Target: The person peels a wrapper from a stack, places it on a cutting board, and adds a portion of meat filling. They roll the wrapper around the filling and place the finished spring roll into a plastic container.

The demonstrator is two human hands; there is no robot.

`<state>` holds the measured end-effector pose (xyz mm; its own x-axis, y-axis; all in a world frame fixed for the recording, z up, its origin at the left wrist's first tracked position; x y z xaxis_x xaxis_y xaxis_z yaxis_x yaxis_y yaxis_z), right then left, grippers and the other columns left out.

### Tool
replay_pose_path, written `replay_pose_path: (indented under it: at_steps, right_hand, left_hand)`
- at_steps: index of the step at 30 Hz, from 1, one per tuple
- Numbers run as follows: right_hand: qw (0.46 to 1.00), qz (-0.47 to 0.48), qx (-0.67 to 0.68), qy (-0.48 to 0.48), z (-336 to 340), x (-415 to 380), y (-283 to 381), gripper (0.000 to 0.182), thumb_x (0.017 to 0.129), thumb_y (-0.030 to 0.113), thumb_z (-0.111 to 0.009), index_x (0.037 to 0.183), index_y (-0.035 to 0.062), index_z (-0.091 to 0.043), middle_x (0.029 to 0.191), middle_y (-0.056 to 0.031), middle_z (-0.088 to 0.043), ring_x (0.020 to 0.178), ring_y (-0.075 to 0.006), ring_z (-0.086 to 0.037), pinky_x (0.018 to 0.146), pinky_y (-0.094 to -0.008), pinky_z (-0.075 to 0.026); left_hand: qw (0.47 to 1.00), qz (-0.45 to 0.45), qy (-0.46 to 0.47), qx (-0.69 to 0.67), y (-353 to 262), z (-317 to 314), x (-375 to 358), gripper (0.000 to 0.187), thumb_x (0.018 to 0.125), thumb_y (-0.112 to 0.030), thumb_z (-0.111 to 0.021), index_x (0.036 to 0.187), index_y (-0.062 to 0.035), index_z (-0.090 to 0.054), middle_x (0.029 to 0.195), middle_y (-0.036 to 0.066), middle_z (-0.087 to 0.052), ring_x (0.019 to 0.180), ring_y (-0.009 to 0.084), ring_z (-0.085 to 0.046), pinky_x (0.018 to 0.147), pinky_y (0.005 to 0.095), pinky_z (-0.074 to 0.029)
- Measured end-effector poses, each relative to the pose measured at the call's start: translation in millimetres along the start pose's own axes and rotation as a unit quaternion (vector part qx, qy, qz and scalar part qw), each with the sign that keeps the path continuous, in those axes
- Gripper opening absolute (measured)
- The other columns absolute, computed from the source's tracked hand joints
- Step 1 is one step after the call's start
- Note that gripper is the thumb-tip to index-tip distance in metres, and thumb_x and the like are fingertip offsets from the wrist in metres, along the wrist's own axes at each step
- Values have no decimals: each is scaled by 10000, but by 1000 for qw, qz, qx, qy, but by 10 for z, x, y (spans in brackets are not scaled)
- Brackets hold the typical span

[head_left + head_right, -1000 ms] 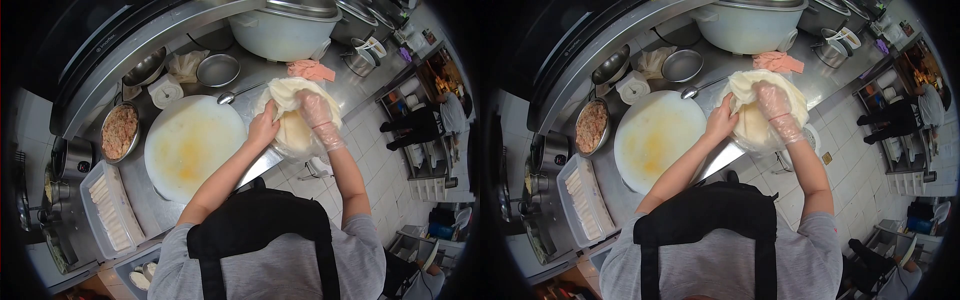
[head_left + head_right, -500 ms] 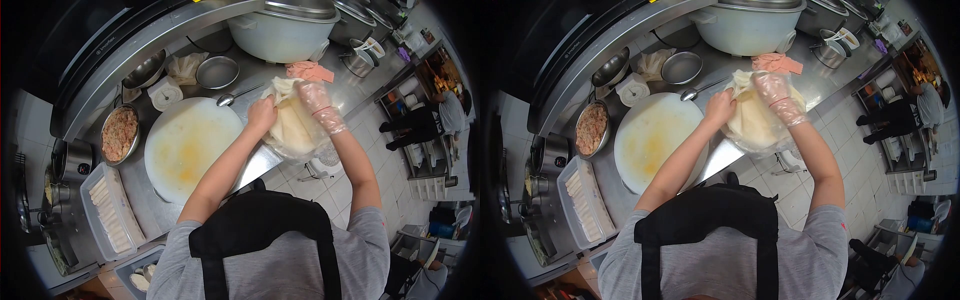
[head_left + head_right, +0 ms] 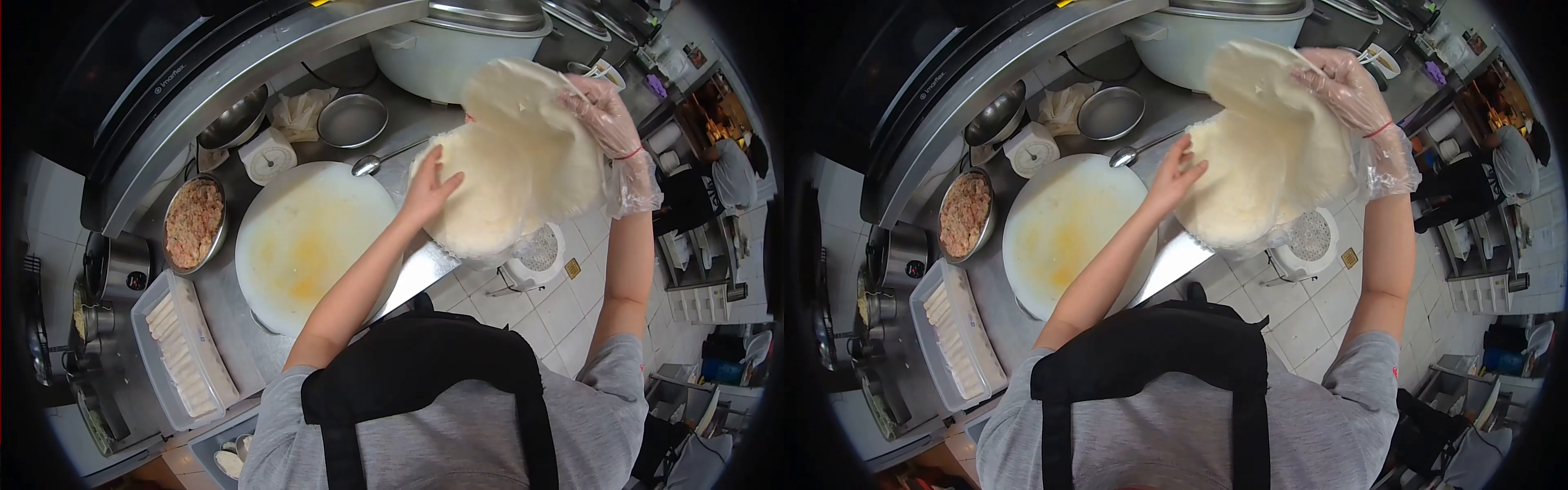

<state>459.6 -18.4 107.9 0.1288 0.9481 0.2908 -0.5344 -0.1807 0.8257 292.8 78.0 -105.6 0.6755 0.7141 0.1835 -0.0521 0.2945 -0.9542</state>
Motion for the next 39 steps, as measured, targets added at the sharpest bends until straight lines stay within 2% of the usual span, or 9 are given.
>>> replay_pose_path:
  at_steps: [3,8,16,19,23,28,32,34,39]
  right_hand:
    - [996,29,18,-88,171,3,193,251,832,147,-608,1005,-34,-598,879,-22,-627,811,-70,-542,738,-205,-429]
    - [974,28,29,-224,699,75,144,244,822,154,-621,994,-18,-612,869,-25,-635,805,-78,-560,725,-219,-447]
    - [958,13,99,-268,1296,133,216,280,833,159,-603,1063,3,-574,932,-56,-630,795,-121,-604,727,-227,-488]
    - [958,16,130,-253,1082,94,297,270,832,157,-605,1054,6,-579,929,-51,-629,804,-117,-599,734,-230,-484]
    - [956,17,204,-210,710,105,142,250,830,155,-608,1035,13,-588,924,-40,-628,821,-108,-589,747,-237,-476]
    - [952,-36,249,-176,309,41,-591,230,824,170,-617,1017,49,-586,927,-26,-619,830,-113,-579,771,-268,-472]
    - [956,-114,233,-140,-66,-187,-1671,198,808,174,-619,956,43,-610,888,-30,-631,804,-127,-586,735,-262,-471]
    - [935,-143,-281,-160,-31,-321,-1922,256,766,160,-642,983,32,-599,875,-57,-627,756,-131,-577,690,-256,-466]
    - [977,-94,-155,-116,-875,-666,-1452,191,730,79,-632,909,18,-608,886,-112,-621,772,-183,-589,705,-290,-472]
  left_hand:
    - [986,66,74,-134,97,-345,-91,676,809,-368,-595,1318,-11,-330,1366,220,-294,1260,332,-305,1003,396,-296]
    - [914,-94,208,335,86,-737,-347,774,711,-398,-648,1327,-55,-330,1374,276,-229,1278,396,-243,1031,400,-270]
    - [874,-80,237,416,-9,-791,-320,776,701,-410,-644,1322,-60,-337,1359,281,-255,1260,401,-267,995,418,-318]
    - [886,-37,265,379,11,-760,-210,744,737,-413,-620,1325,-58,-335,1368,259,-256,1257,380,-287,991,402,-325]
    - [979,105,151,-87,54,-504,-130,716,808,-416,-575,1356,-68,-271,1329,163,-365,1215,281,-370,946,378,-372]
    - [772,260,164,-556,153,-524,-546,534,877,-360,-519,1291,-74,-339,1203,106,-489,1028,205,-540,839,337,-461]
    - [779,264,107,-559,447,-292,-681,408,893,-279,-506,1201,-34,-399,1087,100,-560,927,198,-598,757,308,-517]
    - [802,325,76,-495,815,-234,-759,371,901,-220,-487,1185,3,-403,1017,106,-595,858,199,-628,717,292,-543]
    - [835,276,99,-465,636,-159,-893,463,831,28,-512,1263,-34,-355,1065,127,-585,915,190,-615,790,286,-530]
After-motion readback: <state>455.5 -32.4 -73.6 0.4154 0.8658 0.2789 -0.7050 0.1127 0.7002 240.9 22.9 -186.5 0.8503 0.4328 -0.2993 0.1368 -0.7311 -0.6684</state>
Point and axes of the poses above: each hand's wrist, its own x-axis towards the middle knuckle, its own z-axis out of the back of the hand, y = z × x, the point moved 8 cm from there along x, towards the middle knuckle
